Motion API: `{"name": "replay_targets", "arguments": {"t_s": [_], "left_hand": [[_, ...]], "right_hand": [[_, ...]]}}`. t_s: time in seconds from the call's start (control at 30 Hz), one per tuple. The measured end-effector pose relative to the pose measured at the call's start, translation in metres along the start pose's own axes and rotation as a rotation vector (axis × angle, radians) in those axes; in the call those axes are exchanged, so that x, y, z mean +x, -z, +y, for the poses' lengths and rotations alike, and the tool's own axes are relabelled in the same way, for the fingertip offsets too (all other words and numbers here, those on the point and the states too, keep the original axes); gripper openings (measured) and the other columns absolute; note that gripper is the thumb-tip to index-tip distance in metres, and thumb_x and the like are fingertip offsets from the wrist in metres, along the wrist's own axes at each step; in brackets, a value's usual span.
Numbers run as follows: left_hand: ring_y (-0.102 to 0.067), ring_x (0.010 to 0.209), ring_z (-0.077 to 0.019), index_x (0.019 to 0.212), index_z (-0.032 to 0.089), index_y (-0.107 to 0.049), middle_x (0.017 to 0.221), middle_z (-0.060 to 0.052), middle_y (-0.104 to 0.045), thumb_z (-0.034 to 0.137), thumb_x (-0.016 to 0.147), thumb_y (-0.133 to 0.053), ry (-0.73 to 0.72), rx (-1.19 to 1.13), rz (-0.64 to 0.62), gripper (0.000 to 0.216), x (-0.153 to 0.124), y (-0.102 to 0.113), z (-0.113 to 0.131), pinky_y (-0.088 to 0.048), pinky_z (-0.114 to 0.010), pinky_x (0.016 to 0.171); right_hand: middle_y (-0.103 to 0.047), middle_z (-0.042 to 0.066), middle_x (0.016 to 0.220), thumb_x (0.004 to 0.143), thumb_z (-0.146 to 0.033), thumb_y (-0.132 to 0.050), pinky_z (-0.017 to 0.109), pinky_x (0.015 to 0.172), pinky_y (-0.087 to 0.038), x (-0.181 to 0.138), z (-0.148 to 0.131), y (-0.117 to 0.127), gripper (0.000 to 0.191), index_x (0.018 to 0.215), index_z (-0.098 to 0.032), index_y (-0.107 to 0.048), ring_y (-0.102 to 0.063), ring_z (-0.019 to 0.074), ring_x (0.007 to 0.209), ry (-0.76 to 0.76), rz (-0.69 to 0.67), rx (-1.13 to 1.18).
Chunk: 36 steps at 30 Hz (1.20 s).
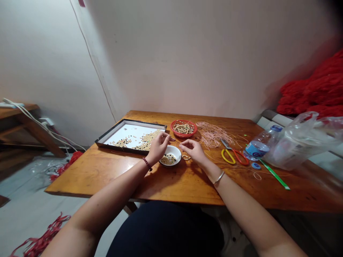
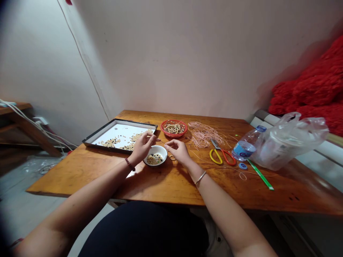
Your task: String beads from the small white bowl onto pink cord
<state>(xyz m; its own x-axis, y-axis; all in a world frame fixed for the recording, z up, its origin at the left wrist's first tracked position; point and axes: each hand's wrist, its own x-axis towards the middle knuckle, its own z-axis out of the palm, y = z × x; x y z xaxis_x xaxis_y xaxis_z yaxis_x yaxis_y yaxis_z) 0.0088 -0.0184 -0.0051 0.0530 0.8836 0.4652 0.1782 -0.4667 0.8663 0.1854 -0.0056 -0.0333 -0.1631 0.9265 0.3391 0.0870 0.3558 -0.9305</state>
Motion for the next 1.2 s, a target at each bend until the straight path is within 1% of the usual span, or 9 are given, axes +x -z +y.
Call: {"name": "replay_targets", "arguments": {"t_s": [0.17, 0.23, 0.33, 0.47, 0.6, 0.73, 0.9, 1.07, 1.2], "left_hand": [[-0.063, 0.065, -0.0146, 0.08, 0.019, -0.048, 0.077, -0.006, -0.07, 0.045, 0.085, -0.052, -0.005, -0.016, 0.001, 0.027, 0.001, 0.0, -0.002, -0.049, -0.027, 0.062], [-0.063, 0.065, -0.0148, 0.081, 0.019, -0.048, 0.077, -0.006, -0.07, 0.046, 0.085, -0.052, -0.015, -0.018, 0.034, 0.027, 0.003, 0.002, -0.003, -0.048, -0.027, 0.063], [-0.064, 0.066, -0.0154, 0.08, 0.019, -0.049, 0.077, -0.006, -0.07, 0.046, 0.084, -0.053, -0.017, -0.012, 0.088, 0.028, 0.007, 0.005, -0.006, -0.048, -0.027, 0.062], [-0.062, 0.063, -0.0145, 0.08, 0.018, -0.049, 0.076, -0.006, -0.07, 0.046, 0.083, -0.055, -0.005, -0.028, 0.101, 0.029, 0.008, 0.006, -0.005, -0.045, -0.025, 0.057], [-0.059, 0.061, -0.0134, 0.081, 0.018, -0.051, 0.078, -0.007, -0.07, 0.046, 0.082, -0.055, 0.094, -0.06, 0.161, 0.029, 0.007, 0.006, 0.004, -0.039, -0.021, 0.049], [-0.059, 0.069, -0.0146, 0.081, 0.017, -0.055, 0.085, -0.009, -0.071, 0.045, 0.08, -0.056, 0.198, -0.076, 0.259, 0.028, 0.01, 0.011, 0.009, -0.039, -0.021, 0.052], [-0.058, 0.077, -0.0158, 0.082, 0.018, -0.056, 0.096, -0.01, -0.071, 0.045, 0.077, -0.058, 0.34, -0.166, 0.318, 0.027, 0.013, 0.015, 0.004, -0.039, -0.022, 0.057], [-0.057, 0.082, -0.015, 0.083, 0.019, -0.055, 0.105, -0.009, -0.069, 0.041, 0.076, -0.058, 0.472, -0.258, 0.352, 0.024, 0.016, 0.018, 0.0, -0.037, -0.023, 0.061], [-0.056, 0.081, -0.0129, 0.08, 0.019, -0.055, 0.109, -0.007, -0.068, 0.038, 0.075, -0.058, 0.531, -0.314, 0.371, 0.02, 0.018, 0.02, 0.002, -0.035, -0.022, 0.061]], "right_hand": [[-0.064, 0.004, 0.063, 0.077, -0.053, -0.054, 0.028, 0.06, -0.048, 0.0, -0.003, -0.001, 0.039, 0.066, -0.017, -0.062, -0.058, 0.0142, 0.058, -0.018, -0.057, 0.027], [-0.063, 0.003, 0.063, 0.075, -0.051, -0.058, 0.028, 0.06, -0.048, 0.0, -0.003, -0.001, 0.036, 0.066, -0.017, -0.062, -0.058, 0.0141, 0.058, -0.024, -0.059, 0.033], [-0.063, 0.001, 0.066, 0.067, -0.042, -0.067, 0.027, 0.062, -0.047, 0.001, -0.001, -0.001, 0.026, 0.072, -0.017, -0.063, -0.057, 0.0135, 0.059, -0.031, -0.012, 0.036], [-0.061, 0.0, 0.063, 0.065, -0.034, -0.065, 0.026, 0.06, -0.044, 0.002, -0.001, 0.001, 0.018, 0.068, -0.017, -0.062, -0.055, 0.0127, 0.058, -0.066, 0.02, 0.095], [-0.059, 0.0, 0.06, 0.066, -0.03, -0.058, 0.027, 0.06, -0.044, 0.002, -0.005, 0.002, 0.015, 0.059, -0.017, -0.061, -0.054, 0.0123, 0.056, -0.111, -0.032, 0.196], [-0.058, -0.001, 0.059, 0.067, -0.028, -0.055, 0.027, 0.06, -0.043, 0.0, -0.007, 0.003, 0.016, 0.056, -0.018, -0.06, -0.053, 0.0118, 0.056, -0.124, -0.057, 0.263], [-0.059, 0.0, 0.06, 0.067, -0.03, -0.056, 0.026, 0.058, -0.043, 0.001, -0.003, 0.004, 0.018, 0.055, -0.018, -0.061, -0.052, 0.0112, 0.054, -0.164, -0.011, 0.274], [-0.06, 0.0, 0.059, 0.063, -0.03, -0.059, 0.024, 0.056, -0.043, 0.003, 0.003, 0.005, 0.016, 0.055, -0.018, -0.063, -0.052, 0.0106, 0.054, -0.299, 0.064, 0.369], [-0.061, 0.001, 0.06, 0.062, -0.029, -0.06, 0.024, 0.056, -0.044, 0.003, 0.003, 0.007, 0.014, 0.056, -0.017, -0.063, -0.053, 0.0105, 0.054, -0.372, 0.092, 0.411]]}}
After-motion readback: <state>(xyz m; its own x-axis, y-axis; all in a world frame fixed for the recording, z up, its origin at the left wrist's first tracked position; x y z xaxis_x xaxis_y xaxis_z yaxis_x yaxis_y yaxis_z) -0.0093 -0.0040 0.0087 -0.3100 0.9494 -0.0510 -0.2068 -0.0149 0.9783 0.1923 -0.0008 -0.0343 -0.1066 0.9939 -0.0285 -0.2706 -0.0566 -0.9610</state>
